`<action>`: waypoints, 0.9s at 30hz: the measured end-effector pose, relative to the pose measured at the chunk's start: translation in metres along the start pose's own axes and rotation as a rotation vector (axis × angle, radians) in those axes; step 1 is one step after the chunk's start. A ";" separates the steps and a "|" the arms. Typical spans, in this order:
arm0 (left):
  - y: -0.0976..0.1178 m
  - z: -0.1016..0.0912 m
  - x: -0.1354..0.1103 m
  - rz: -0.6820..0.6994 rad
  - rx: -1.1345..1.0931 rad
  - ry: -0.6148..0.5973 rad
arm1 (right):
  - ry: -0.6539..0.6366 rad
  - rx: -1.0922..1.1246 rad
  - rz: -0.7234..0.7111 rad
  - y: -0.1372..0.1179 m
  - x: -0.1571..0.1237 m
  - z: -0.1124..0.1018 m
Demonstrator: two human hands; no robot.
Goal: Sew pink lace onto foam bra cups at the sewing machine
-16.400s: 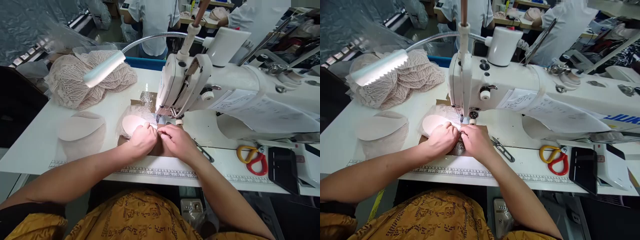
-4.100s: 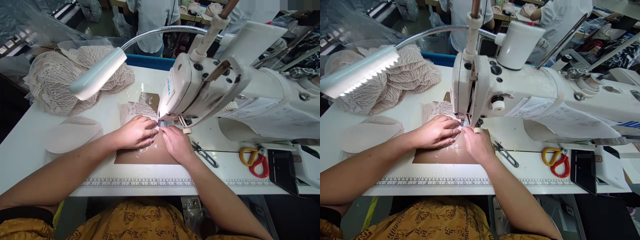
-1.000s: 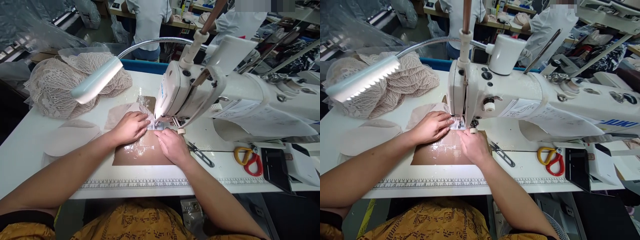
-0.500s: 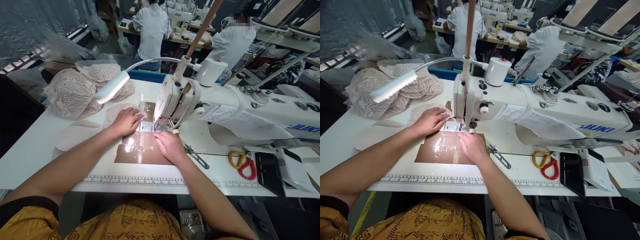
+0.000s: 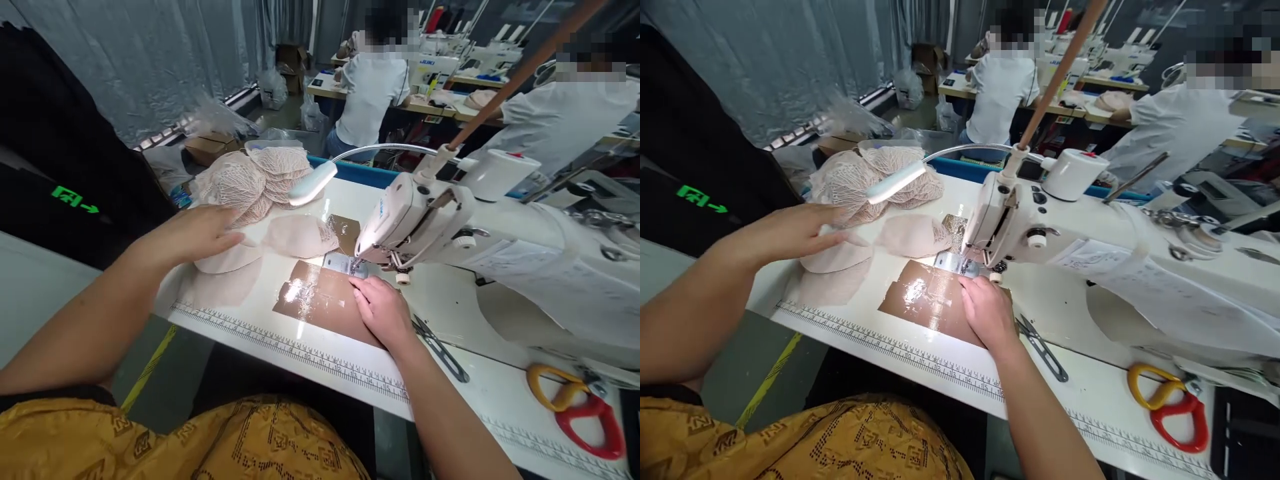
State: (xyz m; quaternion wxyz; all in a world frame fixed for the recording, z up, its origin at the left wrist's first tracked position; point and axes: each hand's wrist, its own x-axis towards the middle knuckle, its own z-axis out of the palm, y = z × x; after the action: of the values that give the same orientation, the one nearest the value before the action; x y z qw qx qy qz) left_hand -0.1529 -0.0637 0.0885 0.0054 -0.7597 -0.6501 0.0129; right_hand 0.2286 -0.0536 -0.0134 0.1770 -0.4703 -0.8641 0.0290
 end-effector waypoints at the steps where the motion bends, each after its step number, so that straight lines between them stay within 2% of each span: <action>1: -0.014 0.010 -0.011 -0.163 0.025 -0.008 | 0.001 0.001 0.000 0.000 0.000 0.001; 2: -0.026 0.022 -0.021 -0.283 0.021 -0.042 | 0.000 0.002 0.001 0.001 0.000 0.002; 3: -0.034 0.034 -0.031 -0.326 -0.026 -0.069 | -0.002 0.004 0.005 0.001 0.000 0.002; 5: -0.042 0.056 -0.046 -0.304 -0.194 -0.024 | -0.011 0.011 0.019 0.001 -0.001 0.003; 7: -0.036 0.069 -0.057 -0.246 -0.451 0.052 | -0.019 0.020 0.035 0.001 -0.001 0.002; 9: -0.016 0.072 -0.062 -0.186 -0.780 0.039 | -0.021 0.030 0.043 0.000 -0.001 0.001; 12: 0.026 0.057 -0.060 -0.033 -1.250 -0.167 | -0.026 0.049 0.043 -0.001 -0.001 -0.001; 15: 0.071 0.039 -0.043 0.213 -1.464 -0.356 | -0.037 0.077 0.052 -0.002 -0.001 -0.003; 17: 0.097 0.036 -0.024 0.374 -1.399 -0.421 | -0.032 0.137 0.078 -0.002 -0.001 -0.004; 19: 0.117 0.041 -0.002 0.436 -1.196 -0.406 | 0.001 0.242 0.126 -0.001 -0.002 -0.005; 21: 0.132 0.051 0.018 0.416 -0.993 -0.343 | 0.068 0.355 0.181 -0.001 -0.003 -0.007; 23: 0.141 0.059 0.033 0.382 -0.880 -0.304 | 0.139 0.434 0.207 -0.002 -0.005 -0.010; 25: 0.145 0.060 0.041 0.350 -0.824 -0.319 | 0.157 0.481 0.158 -0.003 -0.006 -0.013; 27: 0.147 0.057 0.047 0.322 -0.776 -0.364 | 0.110 0.485 0.039 -0.005 -0.007 -0.015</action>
State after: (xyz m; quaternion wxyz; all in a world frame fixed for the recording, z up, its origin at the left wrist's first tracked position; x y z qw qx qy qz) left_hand -0.0025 -0.0404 0.0270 -0.3959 -0.7823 -0.4709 -0.0977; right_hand 0.2330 -0.0632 -0.0005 0.3309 -0.4317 -0.8115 0.2136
